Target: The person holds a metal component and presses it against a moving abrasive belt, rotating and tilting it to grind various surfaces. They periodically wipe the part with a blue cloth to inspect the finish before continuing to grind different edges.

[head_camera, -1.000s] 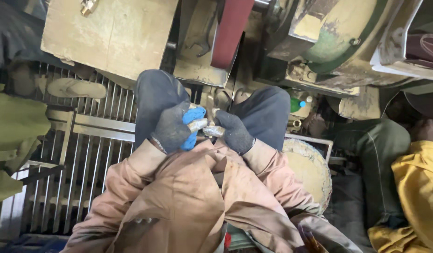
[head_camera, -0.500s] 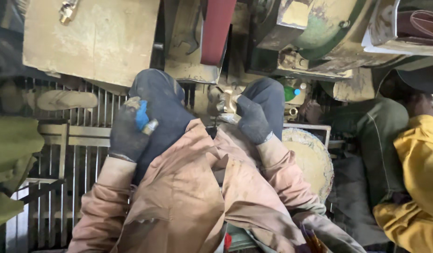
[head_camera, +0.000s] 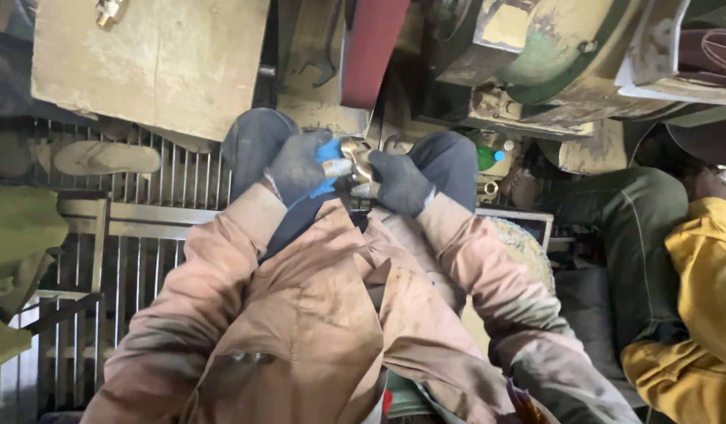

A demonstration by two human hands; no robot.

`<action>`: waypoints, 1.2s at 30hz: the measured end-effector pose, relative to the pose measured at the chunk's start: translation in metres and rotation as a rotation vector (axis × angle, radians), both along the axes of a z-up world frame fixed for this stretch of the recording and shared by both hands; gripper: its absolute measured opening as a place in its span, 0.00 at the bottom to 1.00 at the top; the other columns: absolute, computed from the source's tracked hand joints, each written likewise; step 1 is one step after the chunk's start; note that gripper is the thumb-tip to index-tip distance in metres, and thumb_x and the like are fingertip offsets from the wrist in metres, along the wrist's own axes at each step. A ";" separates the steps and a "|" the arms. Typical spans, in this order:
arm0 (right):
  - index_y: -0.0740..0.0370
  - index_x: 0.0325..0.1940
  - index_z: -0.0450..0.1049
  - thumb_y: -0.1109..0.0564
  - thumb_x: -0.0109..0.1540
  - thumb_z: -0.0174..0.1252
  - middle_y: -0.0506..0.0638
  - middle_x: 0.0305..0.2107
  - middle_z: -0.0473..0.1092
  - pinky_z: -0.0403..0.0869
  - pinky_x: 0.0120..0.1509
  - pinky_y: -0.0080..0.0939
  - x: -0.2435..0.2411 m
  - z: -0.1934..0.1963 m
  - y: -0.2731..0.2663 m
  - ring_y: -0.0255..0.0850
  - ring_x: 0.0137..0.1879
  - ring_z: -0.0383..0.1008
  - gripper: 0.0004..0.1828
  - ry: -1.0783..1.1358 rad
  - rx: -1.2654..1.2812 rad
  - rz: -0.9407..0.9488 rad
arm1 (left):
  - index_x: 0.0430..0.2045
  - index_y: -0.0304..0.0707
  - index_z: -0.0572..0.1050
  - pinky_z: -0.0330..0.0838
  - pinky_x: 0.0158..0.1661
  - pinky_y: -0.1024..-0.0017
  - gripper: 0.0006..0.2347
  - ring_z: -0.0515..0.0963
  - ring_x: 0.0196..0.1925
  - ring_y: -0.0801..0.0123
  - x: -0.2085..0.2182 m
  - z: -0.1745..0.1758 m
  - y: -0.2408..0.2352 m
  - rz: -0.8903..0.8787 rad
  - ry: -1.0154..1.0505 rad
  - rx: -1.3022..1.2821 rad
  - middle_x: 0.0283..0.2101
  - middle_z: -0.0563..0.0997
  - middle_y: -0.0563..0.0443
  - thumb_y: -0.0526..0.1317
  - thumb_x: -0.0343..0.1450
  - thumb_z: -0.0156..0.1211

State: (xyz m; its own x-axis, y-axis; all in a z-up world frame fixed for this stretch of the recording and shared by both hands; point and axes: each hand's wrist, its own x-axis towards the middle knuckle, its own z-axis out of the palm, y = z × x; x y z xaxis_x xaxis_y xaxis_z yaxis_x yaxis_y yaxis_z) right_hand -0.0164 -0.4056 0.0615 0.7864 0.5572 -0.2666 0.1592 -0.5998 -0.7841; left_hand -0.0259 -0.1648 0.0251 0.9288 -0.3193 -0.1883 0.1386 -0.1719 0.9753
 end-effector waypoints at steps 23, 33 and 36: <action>0.65 0.42 0.74 0.52 0.54 0.73 0.56 0.33 0.75 0.74 0.47 0.47 0.026 -0.065 0.014 0.49 0.39 0.77 0.21 0.058 -0.063 -0.135 | 0.41 0.33 0.82 0.75 0.26 0.73 0.13 0.80 0.27 0.75 0.050 -0.036 -0.016 0.137 0.225 -0.116 0.30 0.84 0.51 0.37 0.65 0.72; 0.70 0.48 0.77 0.62 0.58 0.64 0.54 0.32 0.78 0.80 0.41 0.46 0.037 -0.030 0.014 0.46 0.37 0.80 0.16 1.001 0.516 -0.432 | 0.30 0.29 0.82 0.69 0.20 0.70 0.10 0.79 0.20 0.69 0.060 -0.050 -0.021 0.145 0.396 -0.254 0.23 0.81 0.48 0.42 0.70 0.67; 0.69 0.45 0.77 0.59 0.58 0.68 0.54 0.31 0.78 0.78 0.42 0.45 0.031 -0.031 0.006 0.46 0.37 0.80 0.15 0.532 0.306 -0.266 | 0.33 0.30 0.81 0.71 0.20 0.70 0.09 0.78 0.20 0.71 0.055 -0.035 -0.020 0.154 0.471 -0.292 0.24 0.80 0.50 0.40 0.69 0.67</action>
State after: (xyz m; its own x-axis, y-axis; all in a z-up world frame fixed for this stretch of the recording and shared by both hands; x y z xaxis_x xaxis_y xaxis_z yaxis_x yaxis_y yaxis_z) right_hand 0.0143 -0.4000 0.0308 0.7126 0.4746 -0.5167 -0.4189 -0.3030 -0.8560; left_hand 0.0292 -0.1846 -0.0102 0.8057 -0.2885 -0.5174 0.5720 0.1520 0.8060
